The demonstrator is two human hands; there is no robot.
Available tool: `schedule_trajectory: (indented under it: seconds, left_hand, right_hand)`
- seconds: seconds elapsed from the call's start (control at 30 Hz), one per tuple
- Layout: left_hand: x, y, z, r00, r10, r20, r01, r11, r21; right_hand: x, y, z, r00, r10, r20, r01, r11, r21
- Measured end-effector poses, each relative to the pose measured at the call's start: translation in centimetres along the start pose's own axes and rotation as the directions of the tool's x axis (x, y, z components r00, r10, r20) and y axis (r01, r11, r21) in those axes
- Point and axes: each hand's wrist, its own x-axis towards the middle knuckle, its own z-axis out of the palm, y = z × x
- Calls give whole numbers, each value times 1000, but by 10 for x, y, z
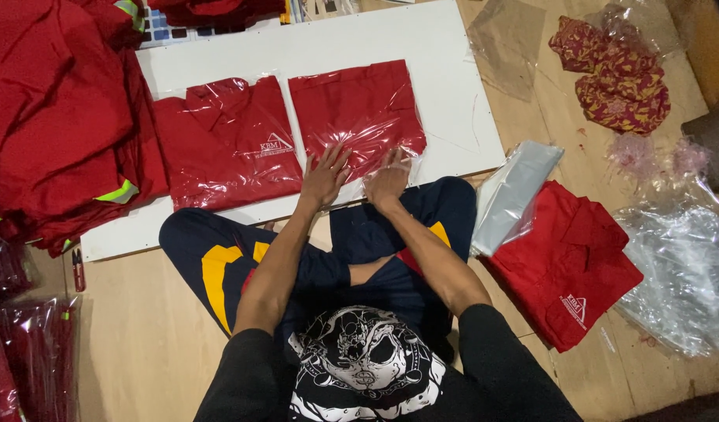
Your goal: The person places a folded red shirt into a plastic bag, removes the adhesive strip, and seals the bag by hand.
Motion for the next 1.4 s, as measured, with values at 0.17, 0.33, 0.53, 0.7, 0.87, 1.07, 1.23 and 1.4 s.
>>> schedule_trajectory:
  seconds: [0.17, 0.33, 0.53, 0.7, 0.87, 1.07, 1.23, 1.4]
  left_hand:
    - [3, -4, 2, 1000, 22, -20, -22, 1000, -13]
    - [7, -4, 6, 1000, 7, -24, -7, 1000, -20]
    - [5, 2, -3, 1000, 1, -27, -2, 1000, -24]
    - [-4, 5, -11, 1000, 19, -2, -19, 1000, 8]
    - [-6, 3, -14, 999, 17, -36, -17, 1000, 9]
    - [-28, 21, -46, 996, -28, -79, 25, 999, -31]
    - [-18, 3, -23, 996, -71, -50, 72, 997, 27]
    - [-24, 13, -42, 995, -81, -53, 89, 984, 157]
  right_hand:
    - [-18, 8, -25, 998, 27, -49, -20, 991, 133]
    - [14, 17, 26, 986, -21, -166, 53, 980, 194]
    - [-15, 22, 9, 984, -79, -159, 124, 946, 299]
    - [-38, 20, 54, 961, -231, 152, 210, 968, 139]
    - [9, 60, 17, 874, -348, 339, 263, 926, 272]
    - [75, 95, -34, 935, -149, -322, 295, 830, 473]
    - [107, 104, 14, 921, -355, -160, 389, 858, 337]
    - [85, 101, -9, 935, -339, -108, 356, 896, 267]
